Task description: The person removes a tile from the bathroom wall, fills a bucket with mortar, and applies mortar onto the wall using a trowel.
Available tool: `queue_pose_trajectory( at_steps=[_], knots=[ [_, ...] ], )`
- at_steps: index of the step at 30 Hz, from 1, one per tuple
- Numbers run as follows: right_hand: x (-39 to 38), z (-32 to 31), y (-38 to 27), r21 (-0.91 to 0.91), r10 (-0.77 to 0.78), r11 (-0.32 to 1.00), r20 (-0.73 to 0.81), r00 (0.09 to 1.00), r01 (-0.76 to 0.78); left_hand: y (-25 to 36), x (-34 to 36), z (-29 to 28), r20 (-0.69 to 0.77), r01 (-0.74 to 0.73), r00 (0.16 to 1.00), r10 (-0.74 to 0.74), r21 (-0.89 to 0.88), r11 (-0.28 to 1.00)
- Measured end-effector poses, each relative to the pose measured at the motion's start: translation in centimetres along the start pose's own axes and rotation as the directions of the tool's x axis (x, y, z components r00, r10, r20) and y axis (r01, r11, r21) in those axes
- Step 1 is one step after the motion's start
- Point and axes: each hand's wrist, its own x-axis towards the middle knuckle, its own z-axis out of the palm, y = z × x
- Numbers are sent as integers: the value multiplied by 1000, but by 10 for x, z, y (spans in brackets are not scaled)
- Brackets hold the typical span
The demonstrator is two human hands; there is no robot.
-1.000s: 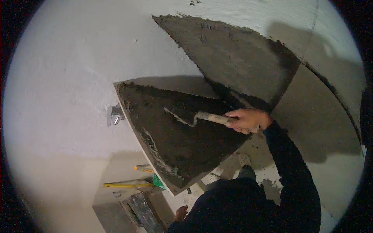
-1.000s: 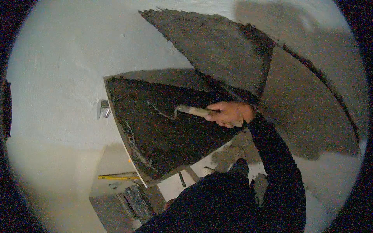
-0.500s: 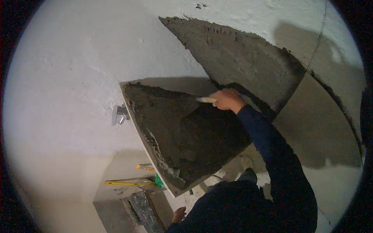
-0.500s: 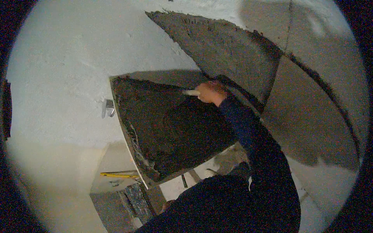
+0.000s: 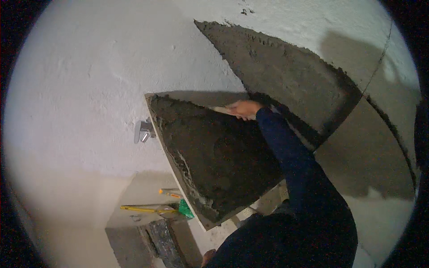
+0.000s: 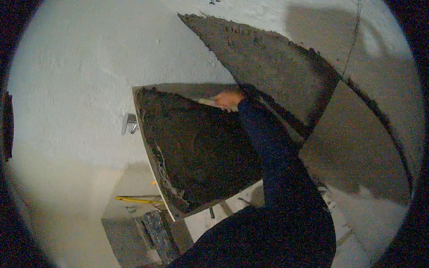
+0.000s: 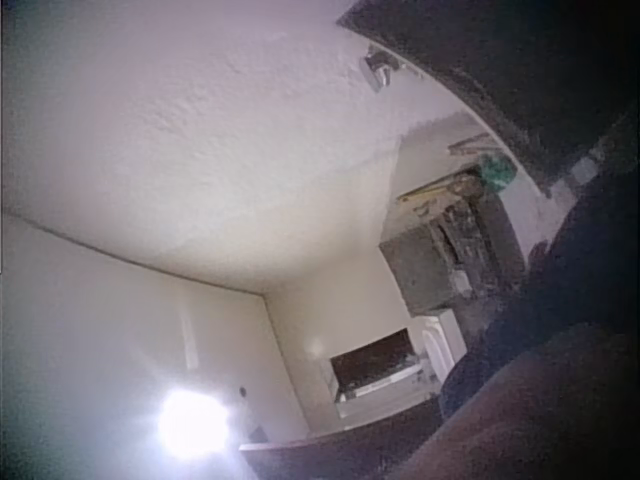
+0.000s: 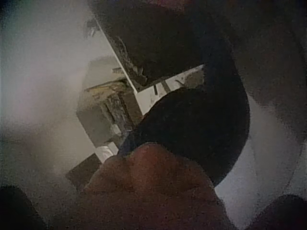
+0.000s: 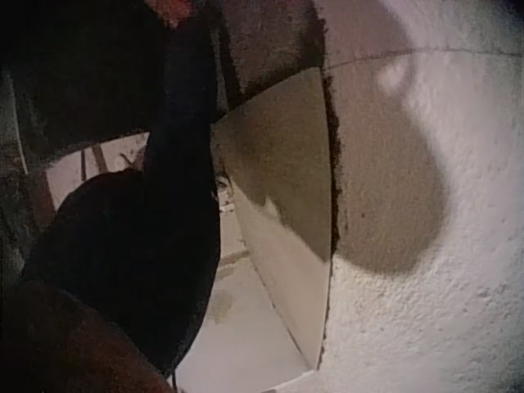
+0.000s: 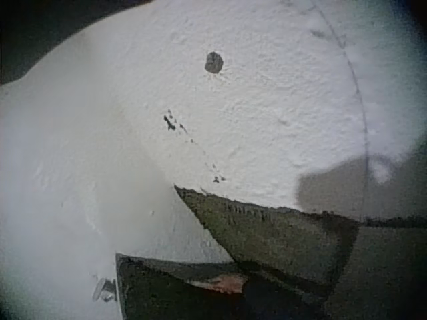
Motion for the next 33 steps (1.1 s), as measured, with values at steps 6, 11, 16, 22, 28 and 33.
queue_pose_trajectory(
  at_steps=[6,11,16,22,28,33],
  knots=[
    [-17,4,70,-89,368,920,-132,920,-381,-7,2,-1,8,-33,999,33,45,998],
    [-57,13,87,288,508,826,-8,861,-484,-12,9,2,16,-84,996,82,98,992],
    [-109,27,76,455,362,796,171,916,-399,-19,21,8,73,-237,971,226,255,938],
    [-208,37,44,562,256,724,319,913,-399,-19,44,-14,181,-354,908,377,812,463],
    [-254,58,24,447,314,830,120,942,-334,21,40,-23,-52,-31,998,28,-69,997],
    [-303,61,-24,170,263,940,192,945,-296,39,43,-36,-15,-171,985,172,48,984]
  ],
)
